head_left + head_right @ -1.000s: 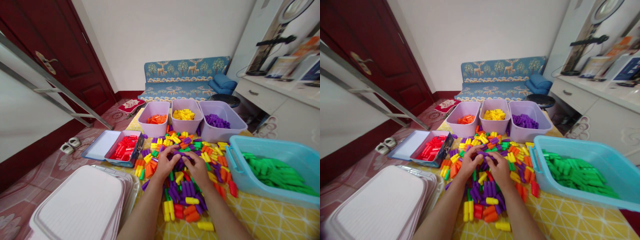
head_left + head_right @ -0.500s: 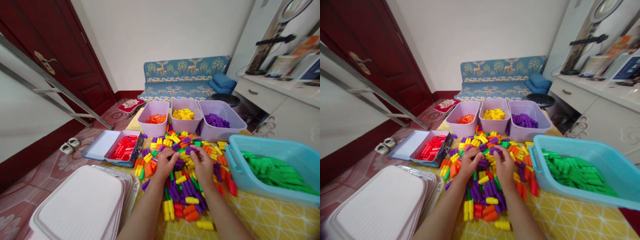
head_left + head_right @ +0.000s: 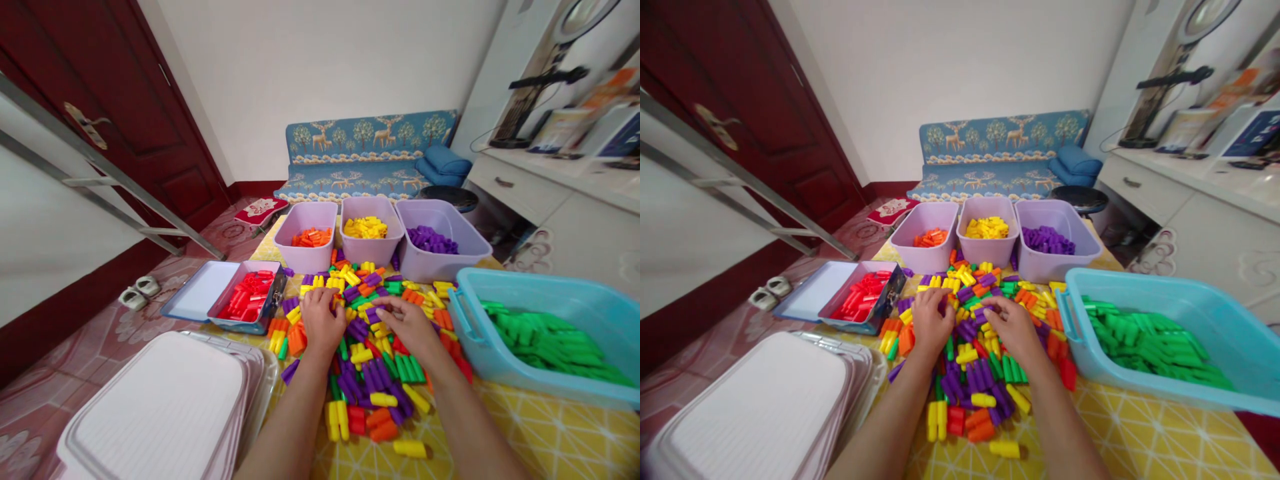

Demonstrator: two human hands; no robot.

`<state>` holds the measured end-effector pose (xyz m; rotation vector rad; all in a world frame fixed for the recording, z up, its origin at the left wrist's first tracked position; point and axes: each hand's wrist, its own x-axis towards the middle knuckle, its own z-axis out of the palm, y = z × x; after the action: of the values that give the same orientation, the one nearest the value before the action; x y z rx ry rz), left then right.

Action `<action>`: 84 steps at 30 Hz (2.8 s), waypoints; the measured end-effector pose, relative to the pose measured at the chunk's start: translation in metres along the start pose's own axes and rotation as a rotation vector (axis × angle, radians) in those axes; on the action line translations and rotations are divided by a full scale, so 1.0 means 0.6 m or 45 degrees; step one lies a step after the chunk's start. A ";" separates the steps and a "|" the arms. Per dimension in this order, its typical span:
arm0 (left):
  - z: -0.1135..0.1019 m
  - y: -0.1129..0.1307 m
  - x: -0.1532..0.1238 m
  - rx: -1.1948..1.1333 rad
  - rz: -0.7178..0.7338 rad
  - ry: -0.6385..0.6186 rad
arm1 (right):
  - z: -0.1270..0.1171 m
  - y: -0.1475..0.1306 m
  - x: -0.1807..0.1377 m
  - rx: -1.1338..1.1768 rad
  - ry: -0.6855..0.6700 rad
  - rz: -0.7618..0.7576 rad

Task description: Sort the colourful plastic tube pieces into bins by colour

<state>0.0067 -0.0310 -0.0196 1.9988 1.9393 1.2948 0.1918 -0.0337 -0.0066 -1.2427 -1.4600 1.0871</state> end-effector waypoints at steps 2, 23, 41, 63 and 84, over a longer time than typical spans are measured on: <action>0.001 -0.003 0.000 -0.037 0.013 -0.012 | -0.014 -0.006 -0.001 -0.063 -0.074 0.044; 0.002 0.001 0.004 -0.162 0.096 -0.172 | -0.001 0.021 0.091 -1.050 0.197 -0.506; 0.001 0.001 -0.003 -0.558 0.126 -0.151 | 0.027 -0.008 0.008 -0.335 -0.205 -0.135; 0.001 -0.005 -0.003 -0.567 0.088 -0.105 | -0.020 -0.032 0.004 -0.774 -0.076 -0.179; 0.002 0.003 0.001 -0.271 0.152 -0.279 | 0.043 -0.041 -0.015 -1.206 -0.182 -0.191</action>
<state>0.0090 -0.0302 -0.0192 2.0758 1.5405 1.1907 0.1627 -0.0468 0.0115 -1.6489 -2.2565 0.3487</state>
